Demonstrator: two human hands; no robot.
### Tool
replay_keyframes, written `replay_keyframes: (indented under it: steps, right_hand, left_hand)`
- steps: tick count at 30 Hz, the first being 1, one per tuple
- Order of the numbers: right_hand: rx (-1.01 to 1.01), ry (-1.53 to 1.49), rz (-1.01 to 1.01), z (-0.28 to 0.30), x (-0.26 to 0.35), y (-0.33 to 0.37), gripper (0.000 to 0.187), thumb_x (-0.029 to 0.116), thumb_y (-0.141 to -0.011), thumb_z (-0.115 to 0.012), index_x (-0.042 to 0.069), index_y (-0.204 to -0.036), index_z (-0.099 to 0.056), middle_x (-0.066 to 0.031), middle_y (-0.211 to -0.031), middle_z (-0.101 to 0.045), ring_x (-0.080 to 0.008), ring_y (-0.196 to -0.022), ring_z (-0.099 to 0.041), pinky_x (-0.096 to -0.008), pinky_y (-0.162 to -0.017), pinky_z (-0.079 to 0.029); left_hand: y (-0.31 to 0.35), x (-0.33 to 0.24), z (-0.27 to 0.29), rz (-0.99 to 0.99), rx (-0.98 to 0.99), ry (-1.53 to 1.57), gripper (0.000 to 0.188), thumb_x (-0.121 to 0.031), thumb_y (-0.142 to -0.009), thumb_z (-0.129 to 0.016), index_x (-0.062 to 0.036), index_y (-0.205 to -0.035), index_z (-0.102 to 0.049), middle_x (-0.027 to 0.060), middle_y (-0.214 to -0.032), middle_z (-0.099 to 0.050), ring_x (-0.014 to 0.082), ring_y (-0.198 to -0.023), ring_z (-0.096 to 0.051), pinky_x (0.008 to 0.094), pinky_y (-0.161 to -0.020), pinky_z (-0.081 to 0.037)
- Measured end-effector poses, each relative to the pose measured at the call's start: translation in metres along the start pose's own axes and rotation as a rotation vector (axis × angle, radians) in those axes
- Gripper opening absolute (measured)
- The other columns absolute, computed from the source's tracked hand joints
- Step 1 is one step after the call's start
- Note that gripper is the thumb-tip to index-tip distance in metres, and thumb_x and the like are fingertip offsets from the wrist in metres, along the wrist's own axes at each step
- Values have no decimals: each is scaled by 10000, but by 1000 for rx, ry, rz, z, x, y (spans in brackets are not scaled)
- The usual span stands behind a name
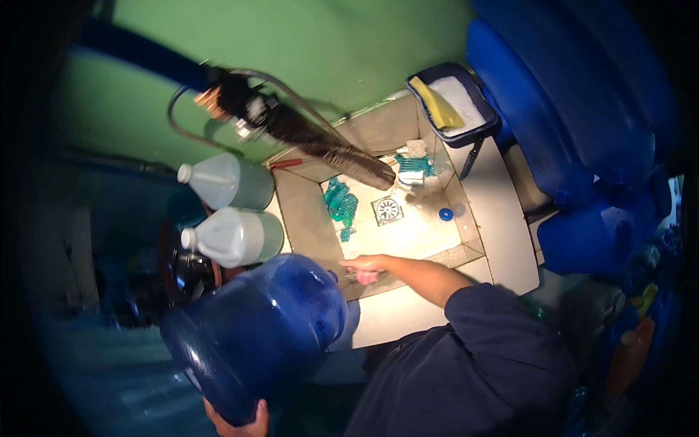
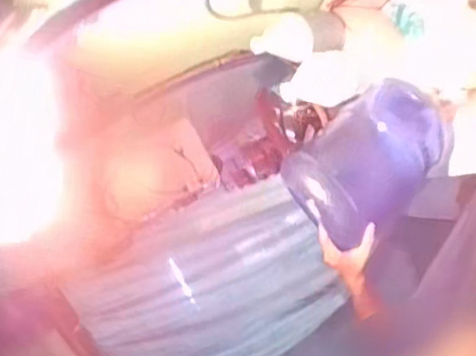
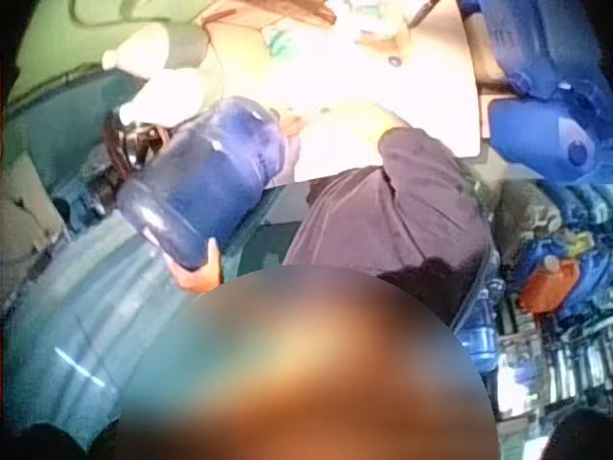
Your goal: The person repeatedly fills large blue water jugs from a hose, scrubs them with a sponge and cleaning solution, rinses them, and places them aside. The process is repeated for multiple jugs in a room filled with similar containers.
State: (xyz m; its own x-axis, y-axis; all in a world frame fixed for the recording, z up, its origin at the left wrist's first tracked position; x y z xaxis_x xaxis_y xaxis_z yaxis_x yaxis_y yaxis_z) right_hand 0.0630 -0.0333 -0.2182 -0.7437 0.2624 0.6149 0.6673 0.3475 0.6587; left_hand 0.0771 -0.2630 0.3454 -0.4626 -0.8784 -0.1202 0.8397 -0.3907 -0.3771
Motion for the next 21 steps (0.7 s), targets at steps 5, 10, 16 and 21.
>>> replay_keyframes:
  steps: [5, 10, 16, 21]
  right_hand:
    - [-462, 1094, -572, 181, -88, 52, 705, 348, -905, -597, 82, -1517, -369, -120, -1605, -308, -311, -1389, -434, -583, -1017, -451]
    - [-834, 650, -790, 267, -140, 115, 851, 296, -899, -625, 375, -1579, -120, -217, -1594, -206, -433, -1263, -513, -575, -795, -561]
    - [-685, 786, -811, 295, -184, 63, 684, 278, -952, -564, 217, -1565, -266, -227, -1611, -163, -514, -1280, -466, -644, -822, -519]
    - [-868, 854, -777, 313, -218, 32, 463, 218, -952, -530, 89, -1396, -561, -268, -1500, -369, -485, -1201, -547, -579, -819, -549]
  left_hand:
    - [0, 0, 0, 72, 12, -162, 960, -341, -523, -952, 35, -1309, -547, 255, -1227, -621, 424, -1109, -609, 497, -988, -473]
    - [-5, 4, 2, 118, -1, -240, 944, -321, -547, -920, 47, -1322, -529, 266, -1249, -599, 429, -1130, -589, 506, -1005, -454]
    - [-8, 9, -2, 142, 4, -164, 921, -311, -584, -885, 73, -1330, -506, 279, -1242, -589, 439, -1126, -577, 509, -1001, -444]
    - [-5, 15, 5, 159, -5, -188, 926, -330, -600, -884, 75, -1338, -498, 281, -1241, -588, 440, -1124, -576, 512, -999, -442]
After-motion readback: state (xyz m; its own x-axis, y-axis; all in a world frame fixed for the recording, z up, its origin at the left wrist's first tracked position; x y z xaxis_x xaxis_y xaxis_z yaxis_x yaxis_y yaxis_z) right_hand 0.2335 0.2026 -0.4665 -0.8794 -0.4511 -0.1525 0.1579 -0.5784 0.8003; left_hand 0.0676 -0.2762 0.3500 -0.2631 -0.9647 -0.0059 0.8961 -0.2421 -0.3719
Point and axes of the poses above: each hand's wrist, its own y-axis away from the middle knuckle, its own z-axis out of the back of the hand, x = y × z, the point moved 8 cm from there along -y, towards the middle knuckle
